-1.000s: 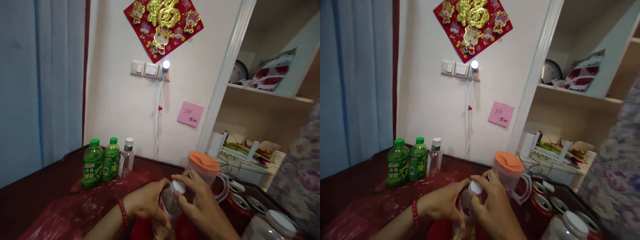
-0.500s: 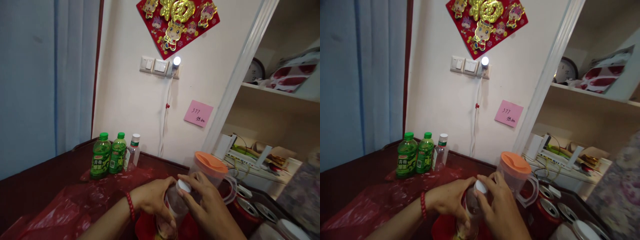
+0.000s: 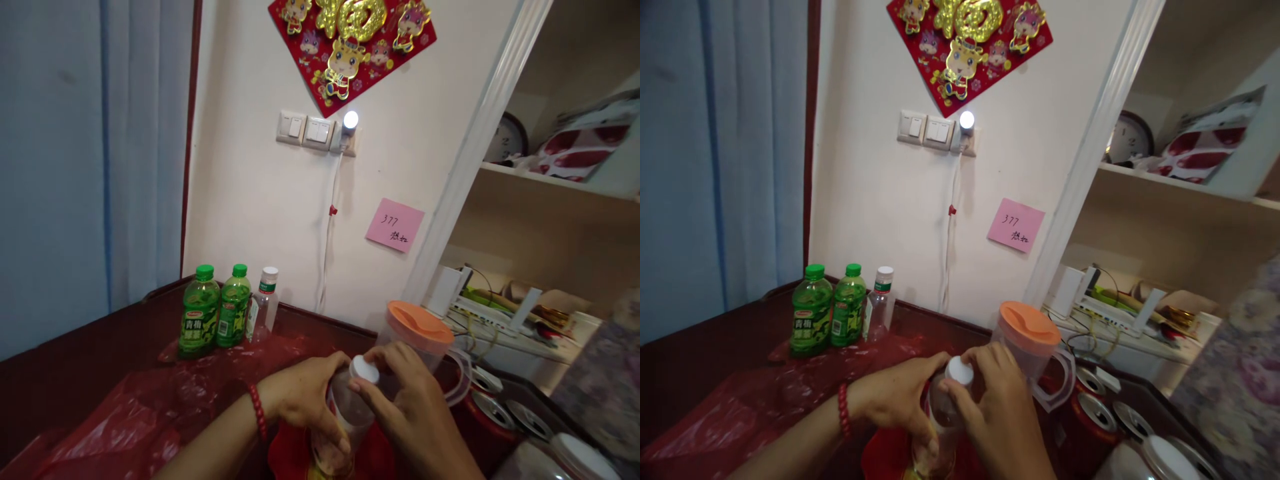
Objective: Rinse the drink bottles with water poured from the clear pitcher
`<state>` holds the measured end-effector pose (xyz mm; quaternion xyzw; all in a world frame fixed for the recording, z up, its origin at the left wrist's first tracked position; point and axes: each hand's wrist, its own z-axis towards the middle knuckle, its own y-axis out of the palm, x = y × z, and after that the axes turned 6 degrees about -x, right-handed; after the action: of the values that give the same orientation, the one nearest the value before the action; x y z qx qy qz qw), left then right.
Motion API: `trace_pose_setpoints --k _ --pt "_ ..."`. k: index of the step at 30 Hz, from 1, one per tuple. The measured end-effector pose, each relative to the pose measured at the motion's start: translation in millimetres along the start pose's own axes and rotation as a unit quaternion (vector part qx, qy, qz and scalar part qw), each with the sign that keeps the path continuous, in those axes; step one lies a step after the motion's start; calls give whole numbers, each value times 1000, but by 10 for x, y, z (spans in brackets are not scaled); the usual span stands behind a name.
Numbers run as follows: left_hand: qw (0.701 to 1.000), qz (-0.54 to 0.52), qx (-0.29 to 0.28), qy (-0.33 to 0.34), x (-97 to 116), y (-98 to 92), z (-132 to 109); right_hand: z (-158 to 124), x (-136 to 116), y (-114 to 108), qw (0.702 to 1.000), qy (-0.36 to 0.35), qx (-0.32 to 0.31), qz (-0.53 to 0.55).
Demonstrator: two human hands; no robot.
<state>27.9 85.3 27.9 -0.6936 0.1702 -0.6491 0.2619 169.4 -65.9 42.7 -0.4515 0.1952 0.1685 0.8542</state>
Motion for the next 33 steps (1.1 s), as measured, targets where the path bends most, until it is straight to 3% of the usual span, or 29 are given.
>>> trace_pose_setpoints --k 3,8,15,22,24,29,33 --pt "1000 -1 2 11 -30 6 10 -28 14 1 1000 17 -10 -23" --pt "1000 -15 3 21 -73 19 22 -73 63 -74 995 -29 -76 64" --pt "1000 -15 2 16 -37 20 16 -34 12 87 1000 5 17 2" --pt "1000 -10 -2 14 -45 16 28 -65 31 -37 995 17 -57 79" --pt "1000 -1 -1 9 -19 7 17 -59 28 -18 996 8 -44 74" --pt "1000 15 2 -7 13 -5 3 -34 4 140 998 -1 60 26" --pt "1000 -6 1 17 -28 17 22 -38 -18 144 998 -14 63 3"
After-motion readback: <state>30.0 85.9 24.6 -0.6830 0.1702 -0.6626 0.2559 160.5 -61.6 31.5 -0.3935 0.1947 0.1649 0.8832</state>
